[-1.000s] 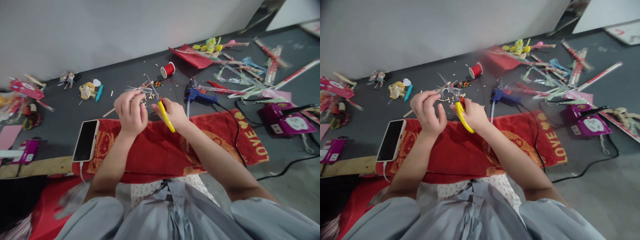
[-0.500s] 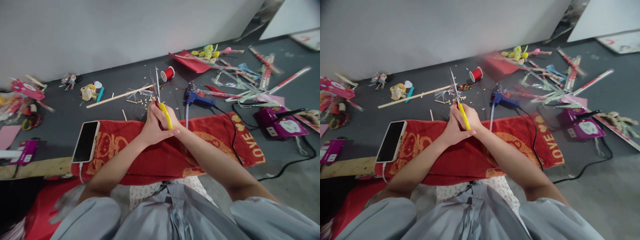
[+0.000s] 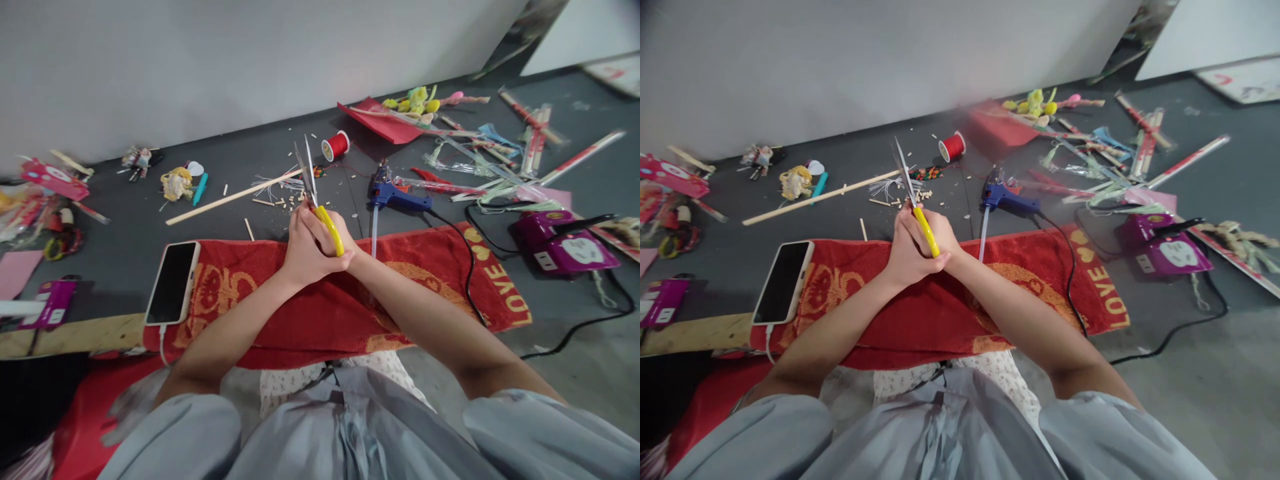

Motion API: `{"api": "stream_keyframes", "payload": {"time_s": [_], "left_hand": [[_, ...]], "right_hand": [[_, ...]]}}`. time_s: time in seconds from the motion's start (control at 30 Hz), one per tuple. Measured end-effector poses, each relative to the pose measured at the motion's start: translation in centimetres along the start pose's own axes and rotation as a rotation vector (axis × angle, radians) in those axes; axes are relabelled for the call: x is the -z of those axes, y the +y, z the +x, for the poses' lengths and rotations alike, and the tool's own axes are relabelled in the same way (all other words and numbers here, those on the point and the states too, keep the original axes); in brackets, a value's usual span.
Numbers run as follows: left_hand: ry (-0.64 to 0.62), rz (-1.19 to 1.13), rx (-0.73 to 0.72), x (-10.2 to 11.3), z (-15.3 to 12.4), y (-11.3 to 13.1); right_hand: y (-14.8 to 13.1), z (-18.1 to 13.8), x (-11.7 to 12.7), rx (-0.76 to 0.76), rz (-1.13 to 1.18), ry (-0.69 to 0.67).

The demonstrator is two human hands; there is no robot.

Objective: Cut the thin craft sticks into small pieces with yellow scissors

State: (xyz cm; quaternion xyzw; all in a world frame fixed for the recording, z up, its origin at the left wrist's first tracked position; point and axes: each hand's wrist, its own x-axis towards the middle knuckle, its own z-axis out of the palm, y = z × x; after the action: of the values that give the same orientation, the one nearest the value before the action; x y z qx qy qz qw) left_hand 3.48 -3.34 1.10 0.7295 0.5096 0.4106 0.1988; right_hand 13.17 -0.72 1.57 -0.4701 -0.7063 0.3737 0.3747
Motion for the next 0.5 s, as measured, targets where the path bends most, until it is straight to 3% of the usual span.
{"api": "stream_keyframes", "payload": {"time_s": [0.23,0.5], "left_hand": [[-0.002,-0.046,-0.003,0.3,0.3,0.1],[-0.009,-0.173,-0.052,-0.3,0.0,-1.8]], "right_hand": [[0.1,0.2,0.1,-0.022,0.047,-0.019],[-0.4,0.3,0.1,-0.079,0.162,0.008]]}}
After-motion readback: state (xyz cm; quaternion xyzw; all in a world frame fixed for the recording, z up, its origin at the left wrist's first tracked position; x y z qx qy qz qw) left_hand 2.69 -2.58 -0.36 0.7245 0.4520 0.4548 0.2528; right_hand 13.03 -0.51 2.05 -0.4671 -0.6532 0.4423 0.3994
